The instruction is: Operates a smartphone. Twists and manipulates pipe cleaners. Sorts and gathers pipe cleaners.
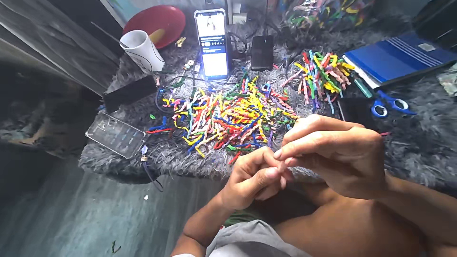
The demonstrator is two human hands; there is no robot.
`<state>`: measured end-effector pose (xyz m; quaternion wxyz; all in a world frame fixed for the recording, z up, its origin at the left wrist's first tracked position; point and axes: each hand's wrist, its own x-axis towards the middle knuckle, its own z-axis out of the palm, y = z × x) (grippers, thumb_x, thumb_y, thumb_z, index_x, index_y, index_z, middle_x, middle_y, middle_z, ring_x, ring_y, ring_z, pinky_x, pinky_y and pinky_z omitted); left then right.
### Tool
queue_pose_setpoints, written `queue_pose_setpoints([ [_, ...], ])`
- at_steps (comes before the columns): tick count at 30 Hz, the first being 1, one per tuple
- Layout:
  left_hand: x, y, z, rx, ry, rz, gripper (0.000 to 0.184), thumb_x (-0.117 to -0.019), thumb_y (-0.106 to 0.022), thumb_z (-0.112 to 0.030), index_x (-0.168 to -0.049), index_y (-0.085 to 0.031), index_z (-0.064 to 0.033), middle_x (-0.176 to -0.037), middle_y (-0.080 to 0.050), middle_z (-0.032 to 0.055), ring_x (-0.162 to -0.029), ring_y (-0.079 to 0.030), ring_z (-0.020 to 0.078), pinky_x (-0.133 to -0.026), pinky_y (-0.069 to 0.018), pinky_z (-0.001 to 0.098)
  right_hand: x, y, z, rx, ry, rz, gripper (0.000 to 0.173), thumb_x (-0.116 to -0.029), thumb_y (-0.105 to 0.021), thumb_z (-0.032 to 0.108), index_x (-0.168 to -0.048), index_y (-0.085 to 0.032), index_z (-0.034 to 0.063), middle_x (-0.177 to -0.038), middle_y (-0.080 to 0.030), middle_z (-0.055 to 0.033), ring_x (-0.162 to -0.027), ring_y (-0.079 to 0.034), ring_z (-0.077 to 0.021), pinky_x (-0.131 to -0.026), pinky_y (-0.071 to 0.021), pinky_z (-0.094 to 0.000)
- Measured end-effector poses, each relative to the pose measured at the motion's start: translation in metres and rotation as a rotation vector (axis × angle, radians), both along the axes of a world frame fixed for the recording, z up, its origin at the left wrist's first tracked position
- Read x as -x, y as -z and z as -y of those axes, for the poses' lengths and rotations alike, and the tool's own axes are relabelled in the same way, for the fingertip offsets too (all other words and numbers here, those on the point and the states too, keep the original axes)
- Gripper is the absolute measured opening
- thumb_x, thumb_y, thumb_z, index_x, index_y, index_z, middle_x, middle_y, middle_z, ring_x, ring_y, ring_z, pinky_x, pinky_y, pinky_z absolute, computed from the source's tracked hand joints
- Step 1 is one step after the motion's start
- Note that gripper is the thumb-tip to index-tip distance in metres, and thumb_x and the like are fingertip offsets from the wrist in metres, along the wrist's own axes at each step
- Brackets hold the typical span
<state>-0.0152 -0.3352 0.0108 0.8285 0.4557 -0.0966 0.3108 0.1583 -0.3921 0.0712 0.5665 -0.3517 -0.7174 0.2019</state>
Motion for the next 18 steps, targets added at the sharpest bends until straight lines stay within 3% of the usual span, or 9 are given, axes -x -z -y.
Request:
queue_pose_setpoints([
  [3,-0.006,0.012,0.003,0.495,0.531,0.185,0.017,-0.1024,-0.061,-0.022,-0.097,-0.073,-0.0124,-0.064,-0.063,-0.0125,-0.053,-0.056,-0.0053,-0.056,-0.0459,0.0107,0.006,0.003,-0.003,0.043,-0.042,-0.068,0.009,-0.0977,-0.067,0.008,-0.095,-0.074,0.0018,-0.095,-0.068,0.0011,-0.094,-0.066,-0.0014,-0.082,-0.0565,-0.0146],
  [6,-0.010,0.018,0.008,0.725,0.741,0.282,0.020,-0.1022,-0.060,-0.021,-0.100,-0.074,-0.0071,-0.066,-0.068,-0.0073,-0.056,-0.063,-0.0005,-0.058,-0.0505,0.0123,0.008,0.006,-0.006,0.100,-0.075,-0.131,0.010,-0.0982,-0.067,0.009,-0.095,-0.074,0.0020,-0.094,-0.069,0.0014,-0.091,-0.067,-0.0017,-0.080,-0.0583,-0.0156],
  [9,-0.010,0.015,0.002,0.534,0.471,0.186,0.021,-0.1040,-0.058,-0.022,-0.103,-0.075,-0.0110,-0.071,-0.072,-0.0066,-0.062,-0.067,-0.0011,-0.060,-0.0517,0.0128,0.001,0.007,-0.009,0.090,-0.053,-0.133,0.008,-0.0967,-0.068,0.008,-0.095,-0.074,0.0027,-0.094,-0.068,0.0021,-0.092,-0.067,-0.0019,-0.079,-0.0580,-0.0154],
  [12,-0.012,0.017,-0.009,0.336,0.288,0.175,0.022,-0.1053,-0.056,-0.017,-0.118,-0.072,-0.0092,-0.091,-0.079,0.0010,-0.087,-0.076,0.0066,-0.086,-0.0590,0.0236,-0.005,0.008,-0.010,0.069,-0.008,-0.115,0.006,-0.0948,-0.070,0.007,-0.095,-0.074,0.0034,-0.094,-0.067,0.0029,-0.091,-0.066,-0.0018,-0.078,-0.0581,-0.0149],
  [13,-0.012,0.018,-0.010,0.327,0.259,0.182,0.022,-0.1049,-0.056,-0.015,-0.120,-0.071,-0.0081,-0.093,-0.079,0.0029,-0.090,-0.076,0.0088,-0.090,-0.0589,0.0264,-0.006,0.008,-0.009,0.067,-0.003,-0.114,0.005,-0.0945,-0.070,0.007,-0.095,-0.074,0.0033,-0.094,-0.067,0.0026,-0.091,-0.066,-0.0020,-0.078,-0.0581,-0.0150],
  [15,-0.011,0.020,-0.011,0.364,0.175,0.179,0.020,-0.1035,-0.059,-0.016,-0.119,-0.070,-0.0088,-0.088,-0.079,0.0030,-0.084,-0.076,0.0091,-0.086,-0.0601,0.0251,-0.006,0.008,-0.010,0.068,-0.002,-0.119,0.005,-0.0947,-0.070,0.006,-0.096,-0.074,0.0029,-0.095,-0.068,0.0017,-0.092,-0.066,-0.0024,-0.079,-0.0583,-0.0155],
  [18,-0.011,0.026,-0.018,0.459,0.036,0.188,0.017,-0.1020,-0.061,-0.021,-0.112,-0.070,-0.0108,-0.070,-0.071,-0.0018,-0.066,-0.070,0.0044,-0.084,-0.0571,0.0217,-0.005,0.013,-0.015,0.075,-0.003,-0.111,0.006,-0.0938,-0.070,0.005,-0.094,-0.074,0.0014,-0.093,-0.068,0.0008,-0.090,-0.067,-0.0024,-0.077,-0.0586,-0.0152],
])
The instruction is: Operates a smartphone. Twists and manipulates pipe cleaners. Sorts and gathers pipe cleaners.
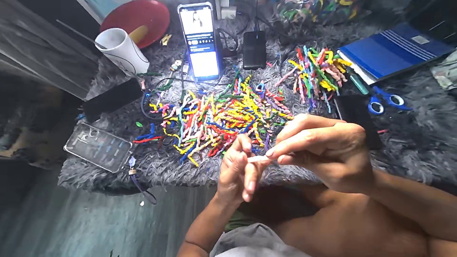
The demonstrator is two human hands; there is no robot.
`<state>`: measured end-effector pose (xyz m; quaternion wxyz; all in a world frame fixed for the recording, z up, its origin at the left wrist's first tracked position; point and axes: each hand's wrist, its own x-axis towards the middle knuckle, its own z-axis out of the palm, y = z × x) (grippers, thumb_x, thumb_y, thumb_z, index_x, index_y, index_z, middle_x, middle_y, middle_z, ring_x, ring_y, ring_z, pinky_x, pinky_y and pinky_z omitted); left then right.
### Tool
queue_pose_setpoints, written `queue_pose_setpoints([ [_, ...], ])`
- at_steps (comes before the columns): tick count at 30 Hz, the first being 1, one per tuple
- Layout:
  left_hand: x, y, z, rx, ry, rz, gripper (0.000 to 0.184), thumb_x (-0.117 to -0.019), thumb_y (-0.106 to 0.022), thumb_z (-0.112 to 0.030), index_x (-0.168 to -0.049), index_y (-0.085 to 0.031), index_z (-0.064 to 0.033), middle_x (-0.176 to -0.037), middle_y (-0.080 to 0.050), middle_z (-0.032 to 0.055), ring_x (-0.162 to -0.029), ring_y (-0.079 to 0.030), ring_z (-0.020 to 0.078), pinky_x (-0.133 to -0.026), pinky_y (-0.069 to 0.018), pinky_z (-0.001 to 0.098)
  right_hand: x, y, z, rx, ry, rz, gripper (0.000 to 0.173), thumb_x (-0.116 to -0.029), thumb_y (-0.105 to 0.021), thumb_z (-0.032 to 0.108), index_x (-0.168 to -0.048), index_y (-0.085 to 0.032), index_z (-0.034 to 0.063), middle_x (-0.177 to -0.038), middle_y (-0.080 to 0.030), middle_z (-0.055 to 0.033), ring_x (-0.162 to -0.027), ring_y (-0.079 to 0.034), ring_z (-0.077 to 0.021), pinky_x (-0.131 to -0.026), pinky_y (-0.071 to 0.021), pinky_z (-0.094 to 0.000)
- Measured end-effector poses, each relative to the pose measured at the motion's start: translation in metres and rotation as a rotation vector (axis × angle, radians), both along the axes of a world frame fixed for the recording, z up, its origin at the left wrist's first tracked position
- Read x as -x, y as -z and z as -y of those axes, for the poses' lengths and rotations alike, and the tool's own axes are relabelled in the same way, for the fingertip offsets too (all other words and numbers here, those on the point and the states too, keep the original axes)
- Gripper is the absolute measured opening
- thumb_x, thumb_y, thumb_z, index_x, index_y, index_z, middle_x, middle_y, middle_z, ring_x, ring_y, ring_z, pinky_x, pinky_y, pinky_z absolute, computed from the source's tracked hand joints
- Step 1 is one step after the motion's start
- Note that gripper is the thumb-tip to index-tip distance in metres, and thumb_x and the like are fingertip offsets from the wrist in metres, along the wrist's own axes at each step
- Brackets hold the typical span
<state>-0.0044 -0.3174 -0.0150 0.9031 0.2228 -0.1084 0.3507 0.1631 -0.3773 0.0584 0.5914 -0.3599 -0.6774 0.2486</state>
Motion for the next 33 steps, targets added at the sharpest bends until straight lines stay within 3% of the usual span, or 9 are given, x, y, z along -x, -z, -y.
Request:
queue_pose_setpoints([
  [5,-0.002,0.009,-0.012,-0.002,-0.016,-0.038,0.018,-0.1017,-0.062,-0.022,-0.115,-0.069,-0.0123,-0.062,-0.066,-0.0041,-0.053,-0.063,0.0004,-0.057,-0.0527,0.0137,-0.003,0.005,-0.004,-0.042,-0.056,0.135,0.012,-0.0989,-0.065,0.004,-0.100,-0.075,-0.0018,-0.095,-0.069,-0.0041,-0.092,-0.067,-0.0014,-0.082,-0.0568,-0.0143],
  [8,0.001,0.008,-0.020,-0.153,-0.128,-0.180,0.018,-0.1017,-0.062,-0.021,-0.117,-0.067,-0.0147,-0.067,-0.071,-0.0021,-0.054,-0.067,0.0006,-0.051,-0.0533,0.0128,-0.010,0.008,-0.007,-0.001,-0.015,0.106,0.011,-0.0976,-0.066,0.006,-0.097,-0.075,-0.0009,-0.091,-0.068,-0.0018,-0.082,-0.065,0.0004,-0.072,-0.0578,-0.0138],
  [12,0.005,0.019,-0.037,-0.398,-0.517,-0.456,0.017,-0.1044,-0.058,-0.020,-0.121,-0.064,-0.0206,-0.079,-0.076,-0.0022,-0.062,-0.070,0.0021,-0.059,-0.0585,0.0159,-0.026,0.002,-0.012,0.024,0.121,-0.037,0.009,-0.1009,-0.062,0.007,-0.104,-0.070,0.0078,-0.097,-0.071,0.0060,-0.075,-0.065,0.0017,-0.064,-0.0581,-0.0151],
  [15,0.006,0.026,-0.044,-0.500,-0.768,-0.552,0.021,-0.1028,-0.060,-0.013,-0.122,-0.063,-0.0213,-0.087,-0.076,-0.0043,-0.074,-0.072,0.0040,-0.071,-0.0608,0.0205,-0.054,0.001,-0.020,-0.023,0.401,0.019,0.014,-0.1008,-0.062,0.006,-0.112,-0.070,0.0105,-0.104,-0.073,0.0112,-0.080,-0.069,0.0026,-0.069,-0.0604,-0.0164],
  [18,0.002,0.026,-0.040,-0.577,-0.916,-0.617,0.018,-0.1026,-0.060,-0.012,-0.117,-0.064,-0.0215,-0.090,-0.073,-0.0086,-0.076,-0.070,0.0019,-0.070,-0.0604,0.0190,-0.089,0.009,-0.038,-0.041,0.619,0.100,0.015,-0.0990,-0.063,0.003,-0.113,-0.066,0.0056,-0.099,-0.072,0.0121,-0.079,-0.069,0.0025,-0.072,-0.0612,-0.0189],
  [22,0.001,0.028,-0.033,-0.696,-1.034,-0.654,0.013,-0.1034,-0.060,-0.015,-0.113,-0.065,-0.0215,-0.090,-0.073,-0.0112,-0.076,-0.069,-0.0001,-0.069,-0.0603,0.0183,-0.131,0.025,-0.050,0.129,0.968,0.334,0.026,-0.1003,-0.063,0.014,-0.122,-0.070,0.0024,-0.110,-0.069,-0.0079,-0.080,-0.067,-0.0042,-0.073,-0.0569,-0.0195],
  [25,0.000,0.030,-0.032,-0.723,-1.072,-0.656,0.012,-0.1030,-0.060,-0.015,-0.112,-0.066,-0.0204,-0.092,-0.073,-0.0109,-0.077,-0.069,-0.0002,-0.071,-0.0602,0.0187,-0.132,0.027,-0.045,0.360,1.031,0.552,0.033,-0.1007,-0.060,0.013,-0.132,-0.067,0.0029,-0.128,-0.061,-0.0263,-0.092,-0.065,-0.0270,-0.081,-0.0523,-0.0391],
  [30,-0.001,0.031,-0.032,-0.729,-1.128,-0.629,0.013,-0.1043,-0.059,-0.016,-0.114,-0.065,-0.0209,-0.094,-0.072,-0.0120,-0.078,-0.069,-0.0008,-0.071,-0.0604,0.0186,-0.097,0.030,-0.034,0.191,0.940,0.626,0.026,-0.1017,-0.059,0.013,-0.121,-0.071,0.0000,-0.122,-0.062,-0.0261,-0.084,-0.063,-0.0232,-0.071,-0.0522,-0.0315],
  [33,-0.001,0.031,-0.032,-0.703,-1.177,-0.623,0.014,-0.1043,-0.058,-0.014,-0.114,-0.065,-0.0204,-0.094,-0.072,-0.0120,-0.079,-0.069,-0.0008,-0.072,-0.0602,0.0182,-0.068,0.025,-0.029,0.138,0.721,0.671,0.022,-0.1003,-0.062,0.009,-0.116,-0.072,-0.0021,-0.119,-0.064,-0.0255,-0.084,-0.066,-0.0268,-0.071,-0.0557,-0.0356],
])
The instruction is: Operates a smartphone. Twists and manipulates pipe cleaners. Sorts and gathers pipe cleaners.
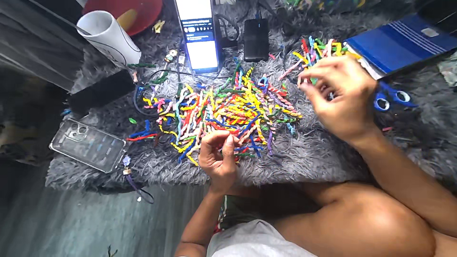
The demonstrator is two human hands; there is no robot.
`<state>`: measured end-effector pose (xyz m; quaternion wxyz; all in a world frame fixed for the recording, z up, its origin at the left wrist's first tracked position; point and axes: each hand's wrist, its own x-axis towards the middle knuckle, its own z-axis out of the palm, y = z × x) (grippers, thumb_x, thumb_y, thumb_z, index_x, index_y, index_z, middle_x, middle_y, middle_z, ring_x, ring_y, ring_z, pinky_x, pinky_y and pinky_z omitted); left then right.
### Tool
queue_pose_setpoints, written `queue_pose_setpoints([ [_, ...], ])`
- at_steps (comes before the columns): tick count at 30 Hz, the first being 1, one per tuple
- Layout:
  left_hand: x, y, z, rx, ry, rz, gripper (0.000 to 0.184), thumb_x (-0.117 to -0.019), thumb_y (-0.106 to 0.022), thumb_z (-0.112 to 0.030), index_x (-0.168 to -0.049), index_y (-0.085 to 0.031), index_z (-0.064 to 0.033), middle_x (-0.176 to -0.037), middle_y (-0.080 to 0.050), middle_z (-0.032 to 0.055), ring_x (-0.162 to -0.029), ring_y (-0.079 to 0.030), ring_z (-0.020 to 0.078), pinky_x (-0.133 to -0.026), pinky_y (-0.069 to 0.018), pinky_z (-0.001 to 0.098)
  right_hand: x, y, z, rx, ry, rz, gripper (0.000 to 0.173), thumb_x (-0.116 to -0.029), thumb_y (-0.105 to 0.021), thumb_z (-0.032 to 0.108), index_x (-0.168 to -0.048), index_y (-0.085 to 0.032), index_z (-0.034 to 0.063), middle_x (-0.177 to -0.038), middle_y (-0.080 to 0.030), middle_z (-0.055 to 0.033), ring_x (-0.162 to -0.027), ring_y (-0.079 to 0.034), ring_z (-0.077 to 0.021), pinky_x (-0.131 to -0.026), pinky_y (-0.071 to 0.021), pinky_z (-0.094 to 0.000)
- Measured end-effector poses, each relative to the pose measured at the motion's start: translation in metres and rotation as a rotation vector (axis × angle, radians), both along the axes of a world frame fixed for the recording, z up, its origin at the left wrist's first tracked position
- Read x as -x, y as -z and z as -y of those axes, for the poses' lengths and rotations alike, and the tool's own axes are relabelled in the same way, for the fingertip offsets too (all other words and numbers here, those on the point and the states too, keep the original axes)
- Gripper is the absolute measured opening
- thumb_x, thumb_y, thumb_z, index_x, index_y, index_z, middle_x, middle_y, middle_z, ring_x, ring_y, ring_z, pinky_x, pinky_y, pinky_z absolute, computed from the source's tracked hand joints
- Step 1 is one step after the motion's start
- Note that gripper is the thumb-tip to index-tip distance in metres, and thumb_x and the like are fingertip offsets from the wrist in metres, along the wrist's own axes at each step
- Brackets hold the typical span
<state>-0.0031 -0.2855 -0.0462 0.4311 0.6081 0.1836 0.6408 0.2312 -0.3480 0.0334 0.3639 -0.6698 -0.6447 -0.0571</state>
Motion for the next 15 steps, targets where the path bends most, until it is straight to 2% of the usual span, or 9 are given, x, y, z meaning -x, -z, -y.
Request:
queue_pose_setpoints([
  [2,0.000,0.001,0.000,0.000,-0.019,-0.015,0.014,-0.1039,-0.058,-0.013,-0.114,-0.065,-0.0196,-0.093,-0.072,-0.0122,-0.080,-0.069,-0.0012,-0.072,-0.0596,0.0179,0.015,0.005,-0.001,0.092,-0.163,-0.009,0.019,-0.0967,-0.065,0.008,-0.112,-0.074,0.0015,-0.115,-0.067,-0.0193,-0.082,-0.067,-0.0241,-0.069,-0.0573,-0.0360],
  [5,0.000,0.002,0.001,-0.026,-0.024,-0.052,0.013,-0.1036,-0.058,-0.013,-0.113,-0.065,-0.0178,-0.096,-0.071,-0.0123,-0.082,-0.068,-0.0019,-0.074,-0.0591,0.0180,0.024,0.028,-0.009,0.245,-0.278,-0.035,0.021,-0.0959,-0.067,0.016,-0.114,-0.076,0.0083,-0.112,-0.069,-0.0109,-0.072,-0.065,-0.0175,-0.061,-0.0563,-0.0353],
  [8,0.000,0.003,0.000,-0.045,0.018,-0.063,0.011,-0.1030,-0.059,-0.013,-0.112,-0.065,-0.0158,-0.095,-0.071,-0.0099,-0.080,-0.068,-0.0005,-0.074,-0.0604,0.0200,0.022,0.044,-0.014,0.325,-0.274,0.052,0.027,-0.0967,-0.068,0.021,-0.120,-0.073,0.0076,-0.109,-0.070,-0.0125,-0.072,-0.068,-0.0248,-0.060,-0.0564,-0.0450],
  [10,0.000,0.004,0.000,-0.053,0.028,-0.078,0.011,-0.1029,-0.059,-0.013,-0.112,-0.065,-0.0155,-0.095,-0.070,-0.0089,-0.079,-0.068,0.0001,-0.072,-0.0603,0.0205,0.020,0.048,-0.014,0.307,-0.272,0.075,0.026,-0.0933,-0.070,0.013,-0.118,-0.074,0.0065,-0.099,-0.069,-0.0128,-0.070,-0.067,-0.0274,-0.058,-0.0548,-0.0470],
  [12,0.000,0.005,0.000,-0.064,0.018,-0.089,0.010,-0.1028,-0.060,-0.015,-0.111,-0.065,-0.0151,-0.095,-0.070,-0.0084,-0.078,-0.068,0.0003,-0.070,-0.0604,0.0206,0.021,0.044,-0.013,0.258,-0.257,0.008,0.026,-0.0918,-0.067,0.007,-0.117,-0.075,0.0067,-0.094,-0.070,-0.0104,-0.071,-0.067,-0.0235,-0.061,-0.0556,-0.0428],
  [15,0.000,0.008,0.001,-0.084,0.005,-0.107,0.009,-0.1033,-0.061,-0.018,-0.111,-0.065,-0.0150,-0.098,-0.069,-0.0080,-0.080,-0.068,0.0002,-0.072,-0.0604,0.0202,0.029,0.024,-0.009,0.171,-0.245,-0.129,0.022,-0.0941,-0.066,0.008,-0.114,-0.074,0.0048,-0.098,-0.070,-0.0088,-0.075,-0.065,-0.0127,-0.063,-0.0545,-0.0259],
])
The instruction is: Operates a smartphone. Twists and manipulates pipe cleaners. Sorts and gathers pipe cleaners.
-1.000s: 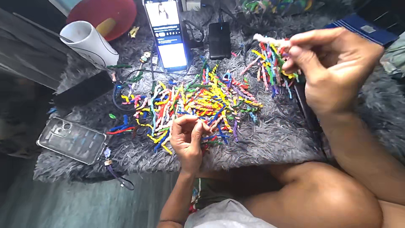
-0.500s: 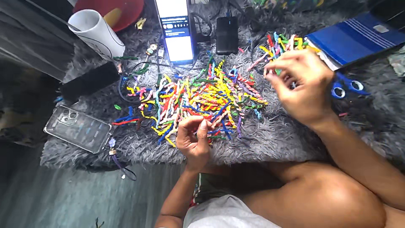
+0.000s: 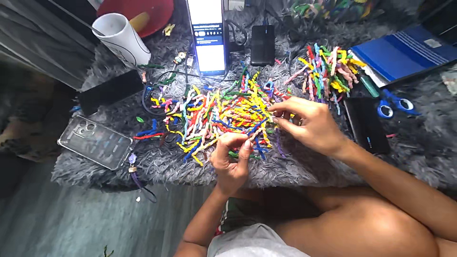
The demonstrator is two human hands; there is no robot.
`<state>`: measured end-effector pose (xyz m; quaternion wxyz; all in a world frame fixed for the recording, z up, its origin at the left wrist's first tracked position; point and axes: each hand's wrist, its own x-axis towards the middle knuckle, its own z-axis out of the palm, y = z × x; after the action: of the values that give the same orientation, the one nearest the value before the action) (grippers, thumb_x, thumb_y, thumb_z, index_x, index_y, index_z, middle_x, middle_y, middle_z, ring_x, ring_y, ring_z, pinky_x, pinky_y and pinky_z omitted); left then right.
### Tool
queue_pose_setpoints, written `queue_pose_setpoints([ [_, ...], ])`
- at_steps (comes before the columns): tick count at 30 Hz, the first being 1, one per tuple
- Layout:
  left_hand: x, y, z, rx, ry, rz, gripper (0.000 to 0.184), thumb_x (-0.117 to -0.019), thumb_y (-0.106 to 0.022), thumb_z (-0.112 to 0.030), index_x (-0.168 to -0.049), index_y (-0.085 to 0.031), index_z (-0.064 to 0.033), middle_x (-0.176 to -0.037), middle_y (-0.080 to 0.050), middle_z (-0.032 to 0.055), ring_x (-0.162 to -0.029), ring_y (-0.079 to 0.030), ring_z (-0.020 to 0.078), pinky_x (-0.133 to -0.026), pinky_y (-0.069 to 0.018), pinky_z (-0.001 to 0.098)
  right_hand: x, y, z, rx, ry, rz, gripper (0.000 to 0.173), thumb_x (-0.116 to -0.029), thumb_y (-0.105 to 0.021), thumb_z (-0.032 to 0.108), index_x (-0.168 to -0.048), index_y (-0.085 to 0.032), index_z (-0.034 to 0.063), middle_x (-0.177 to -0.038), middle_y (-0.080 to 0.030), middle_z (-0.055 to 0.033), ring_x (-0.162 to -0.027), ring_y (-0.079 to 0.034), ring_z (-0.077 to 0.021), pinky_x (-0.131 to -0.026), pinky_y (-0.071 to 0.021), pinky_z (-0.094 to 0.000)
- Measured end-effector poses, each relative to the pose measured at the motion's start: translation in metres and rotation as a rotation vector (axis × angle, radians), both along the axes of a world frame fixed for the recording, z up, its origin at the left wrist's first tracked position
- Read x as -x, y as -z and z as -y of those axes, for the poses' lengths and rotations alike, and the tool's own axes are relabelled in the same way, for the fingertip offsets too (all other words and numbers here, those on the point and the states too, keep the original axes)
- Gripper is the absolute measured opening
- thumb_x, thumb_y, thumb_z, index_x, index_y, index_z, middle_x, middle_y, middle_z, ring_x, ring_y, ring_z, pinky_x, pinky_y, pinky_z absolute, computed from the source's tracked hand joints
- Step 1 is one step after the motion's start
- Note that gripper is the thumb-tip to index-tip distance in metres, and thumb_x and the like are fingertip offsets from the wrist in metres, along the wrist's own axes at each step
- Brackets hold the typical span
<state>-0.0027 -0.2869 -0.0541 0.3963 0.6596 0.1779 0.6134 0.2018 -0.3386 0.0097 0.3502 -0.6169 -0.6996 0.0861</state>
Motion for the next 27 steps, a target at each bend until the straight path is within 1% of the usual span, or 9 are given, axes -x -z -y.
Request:
queue_pose_setpoints([
  [2,-0.001,0.000,0.001,-0.017,-0.006,-0.008,0.011,-0.1018,-0.063,-0.018,-0.112,-0.063,-0.0158,-0.098,-0.069,-0.0078,-0.082,-0.068,0.0004,-0.074,-0.0605,0.0206,0.007,-0.014,0.005,-0.049,-0.060,-0.104,0.016,-0.0945,-0.067,0.010,-0.108,-0.074,0.0034,-0.099,-0.071,-0.0054,-0.080,-0.066,-0.0049,-0.068,-0.0556,-0.0174],
  [4,-0.003,-0.002,0.000,-0.044,0.013,-0.013,0.019,-0.0997,-0.068,-0.022,-0.116,-0.060,-0.0179,-0.095,-0.070,-0.0092,-0.085,-0.068,-0.0002,-0.078,-0.0591,0.0193,0.017,-0.024,0.010,-0.096,-0.188,-0.214,0.010,-0.0935,-0.070,0.011,-0.098,-0.074,0.0025,-0.094,-0.072,-0.0024,-0.082,-0.067,-0.0014,-0.073,-0.0569,-0.0156],
  [6,-0.003,-0.001,-0.001,-0.078,0.061,-0.046,0.024,-0.0985,-0.070,-0.029,-0.118,-0.059,-0.0186,-0.098,-0.069,-0.0105,-0.096,-0.065,-0.0001,-0.089,-0.0545,0.0202,0.028,-0.028,0.014,-0.119,-0.320,-0.297,0.008,-0.0927,-0.071,0.008,-0.093,-0.075,0.0016,-0.095,-0.073,-0.0025,-0.089,-0.069,-0.0026,-0.079,-0.0593,-0.0174],
  [8,-0.001,0.002,-0.001,-0.109,0.122,-0.069,0.021,-0.1005,-0.066,-0.033,-0.113,-0.065,-0.0166,-0.104,-0.070,-0.0106,-0.107,-0.063,-0.0006,-0.105,-0.0470,0.0263,0.036,-0.030,0.017,-0.130,-0.386,-0.331,0.009,-0.0932,-0.073,0.009,-0.093,-0.077,0.0016,-0.096,-0.073,-0.0034,-0.092,-0.069,-0.0037,-0.081,-0.0585,-0.0173],
  [10,0.000,0.003,-0.002,-0.128,0.221,-0.049,0.017,-0.1030,-0.062,-0.028,-0.110,-0.069,-0.0144,-0.103,-0.073,-0.0099,-0.106,-0.064,-0.0030,-0.112,-0.0407,0.0292,0.039,-0.028,0.017,-0.145,-0.417,-0.352,0.008,-0.0939,-0.072,0.009,-0.093,-0.077,0.0015,-0.095,-0.071,-0.0042,-0.091,-0.068,-0.0033,-0.080,-0.0576,-0.0159],
  [12,0.002,0.002,-0.002,-0.121,0.331,-0.019,0.017,-0.1042,-0.061,-0.024,-0.115,-0.068,-0.0125,-0.105,-0.073,-0.0092,-0.108,-0.063,-0.0034,-0.111,-0.0420,0.0263,0.040,-0.025,0.017,-0.166,-0.430,-0.359,0.008,-0.0946,-0.072,0.008,-0.093,-0.077,0.0013,-0.094,-0.071,-0.0053,-0.091,-0.068,-0.0037,-0.081,-0.0581,-0.0157],
  [16,0.008,-0.005,-0.001,-0.064,0.385,0.030,0.014,-0.1039,-0.061,-0.019,-0.110,-0.069,-0.0096,-0.099,-0.073,-0.0081,-0.100,-0.064,-0.0047,-0.106,-0.0442,0.0229,0.044,-0.027,0.023,-0.281,-0.401,-0.212,0.010,-0.0975,-0.069,0.008,-0.095,-0.077,0.0022,-0.092,-0.068,-0.0080,-0.091,-0.064,-0.0052,-0.081,-0.0528,-0.0141],
  [20,0.018,-0.020,0.007,-0.109,0.239,-0.040,0.013,-0.1026,-0.062,-0.019,-0.107,-0.070,-0.0091,-0.094,-0.073,-0.0075,-0.093,-0.064,-0.0044,-0.102,-0.0453,0.0211,0.046,-0.030,0.028,-0.392,-0.382,-0.072,0.010,-0.0994,-0.066,0.007,-0.099,-0.075,0.0017,-0.096,-0.072,-0.0115,-0.093,-0.066,-0.0106,-0.082,-0.0521,-0.0173],
  [27,0.023,-0.036,0.024,-0.174,0.079,-0.138,0.015,-0.1035,-0.061,-0.020,-0.110,-0.065,-0.0070,-0.088,-0.068,-0.0029,-0.081,-0.061,-0.0028,-0.095,-0.0463,0.0205,0.050,-0.038,0.033,-0.364,-0.373,-0.136,0.011,-0.0981,-0.068,0.007,-0.099,-0.077,0.0011,-0.095,-0.069,-0.0098,-0.089,-0.063,-0.0061,-0.079,-0.0514,-0.0135],
])
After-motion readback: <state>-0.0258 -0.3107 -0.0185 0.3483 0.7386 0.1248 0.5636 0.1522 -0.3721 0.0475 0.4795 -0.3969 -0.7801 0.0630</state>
